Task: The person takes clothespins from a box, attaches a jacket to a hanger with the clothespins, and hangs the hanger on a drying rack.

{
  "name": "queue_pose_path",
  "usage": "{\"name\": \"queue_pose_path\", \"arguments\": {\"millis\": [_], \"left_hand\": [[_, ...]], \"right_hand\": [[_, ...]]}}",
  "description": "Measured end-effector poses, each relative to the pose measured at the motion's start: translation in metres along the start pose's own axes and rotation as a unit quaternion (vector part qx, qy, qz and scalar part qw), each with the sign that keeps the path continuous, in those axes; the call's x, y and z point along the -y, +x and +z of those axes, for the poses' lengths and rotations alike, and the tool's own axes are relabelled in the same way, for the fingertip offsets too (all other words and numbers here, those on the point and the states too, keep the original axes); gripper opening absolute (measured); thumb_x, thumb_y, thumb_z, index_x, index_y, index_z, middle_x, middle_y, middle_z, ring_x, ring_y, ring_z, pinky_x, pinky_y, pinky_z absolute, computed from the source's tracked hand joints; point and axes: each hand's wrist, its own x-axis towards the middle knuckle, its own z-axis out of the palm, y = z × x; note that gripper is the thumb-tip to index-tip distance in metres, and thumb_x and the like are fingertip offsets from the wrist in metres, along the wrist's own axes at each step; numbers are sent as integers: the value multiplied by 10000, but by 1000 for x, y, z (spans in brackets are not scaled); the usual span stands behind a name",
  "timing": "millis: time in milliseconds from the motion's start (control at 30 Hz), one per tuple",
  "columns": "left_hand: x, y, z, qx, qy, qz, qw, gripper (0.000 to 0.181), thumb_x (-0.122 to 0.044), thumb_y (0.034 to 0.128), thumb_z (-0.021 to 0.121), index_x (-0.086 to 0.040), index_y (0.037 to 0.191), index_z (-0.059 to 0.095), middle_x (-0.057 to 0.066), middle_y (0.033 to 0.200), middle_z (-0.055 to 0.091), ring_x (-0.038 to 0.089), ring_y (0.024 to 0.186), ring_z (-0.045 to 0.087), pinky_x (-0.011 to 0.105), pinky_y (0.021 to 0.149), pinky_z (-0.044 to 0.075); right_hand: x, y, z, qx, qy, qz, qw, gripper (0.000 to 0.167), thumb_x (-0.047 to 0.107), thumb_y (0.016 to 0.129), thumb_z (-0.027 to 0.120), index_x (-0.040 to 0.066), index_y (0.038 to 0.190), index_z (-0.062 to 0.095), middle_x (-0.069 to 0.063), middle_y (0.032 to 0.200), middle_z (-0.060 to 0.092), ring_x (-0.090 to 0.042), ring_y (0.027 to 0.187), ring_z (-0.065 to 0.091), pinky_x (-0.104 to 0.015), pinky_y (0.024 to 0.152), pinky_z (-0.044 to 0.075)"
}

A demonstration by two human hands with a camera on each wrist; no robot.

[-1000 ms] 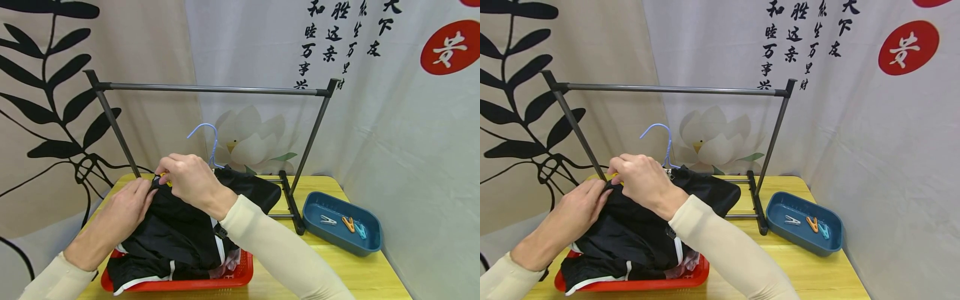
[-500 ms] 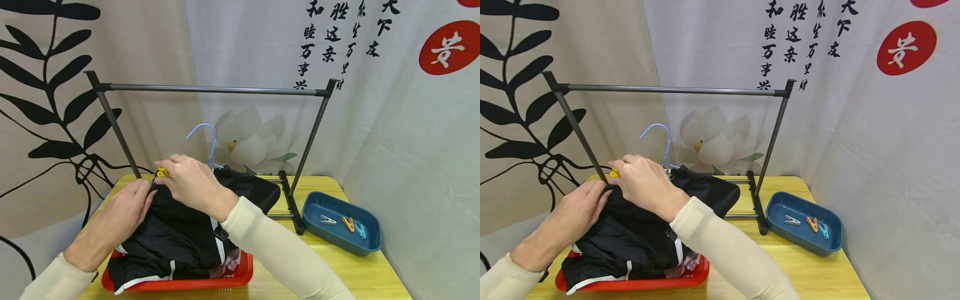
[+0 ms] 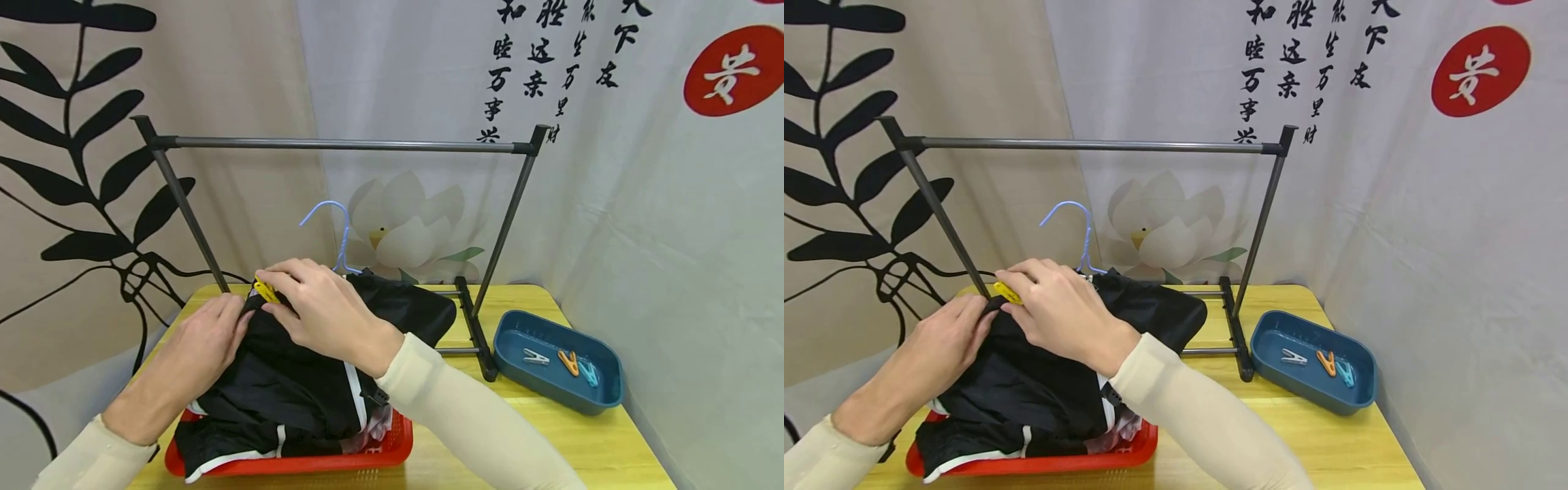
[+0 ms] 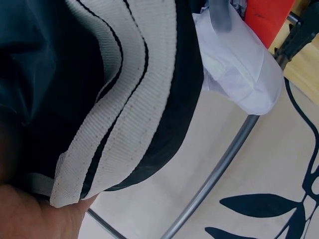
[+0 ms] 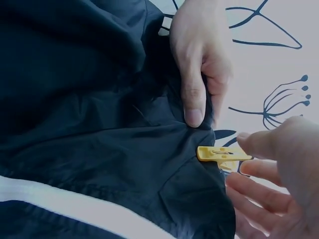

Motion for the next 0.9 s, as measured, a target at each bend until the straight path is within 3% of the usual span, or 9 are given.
{"name": "queue_pose_path", "arguments": {"millis": [167,267,367,567,667,767,900], "left_hand": [[1,-1,0,31,0,-22,10000,559,-401,1281,270,4,1067,591,56,871,525,193,750,506,389,616,454],[1,-1,-1,118,-16,-83,9999,336,-245,1272,478,1,1071,588,58,876,526,200,762,515,393,625,462],[1,-2,-1,182,-14,-158,9997,147,-65,1159,684,-7,1066,586,53,873,517,201,768,513,393,633,461],[1,-3,2,217,28,-300,9993,290,68,970,851,-18,1052,587,38,858,497,187,764,489,389,631,440],[1,-3,3,231,37,-352,9991,324,76,934,872,-22,1041,583,33,854,485,186,765,482,388,635,432],[1,-3,3,217,11,-330,9992,291,60,970,846,-28,1025,574,29,851,466,185,769,470,378,646,418],[1,-4,4,148,-28,-253,9996,202,-77,1164,680,-37,1006,561,22,847,443,177,771,449,356,653,396]], "right_hand": [[-2,-13,-2,-216,8,-153,9996,429,249,1118,818,71,1504,758,-76,1490,781,-229,1368,767,-336,1209,602],[-3,-21,-4,-294,-141,-240,9992,396,262,1124,808,87,1478,777,-63,1492,778,-208,1383,759,-306,1234,577],[-5,-29,-6,-359,-296,-345,9983,365,280,1135,791,104,1454,794,-51,1495,775,-185,1392,755,-278,1254,552],[-9,-48,-10,-480,-306,-413,9975,338,277,1118,815,121,1418,816,-52,1487,782,-193,1397,757,-306,1276,542],[-11,-57,-13,-512,-241,-384,9977,327,266,1103,837,132,1400,823,-52,1484,785,-208,1409,751,-334,1292,537],[-14,-67,-16,-521,-127,-293,9981,325,251,1092,851,137,1395,827,-54,1490,785,-220,1430,737,-356,1312,524],[-18,-81,-19,-518,4,-169,9985,316,230,1092,846,132,1392,828,-57,1491,786,-224,1443,724,-364,1316,522]]}}
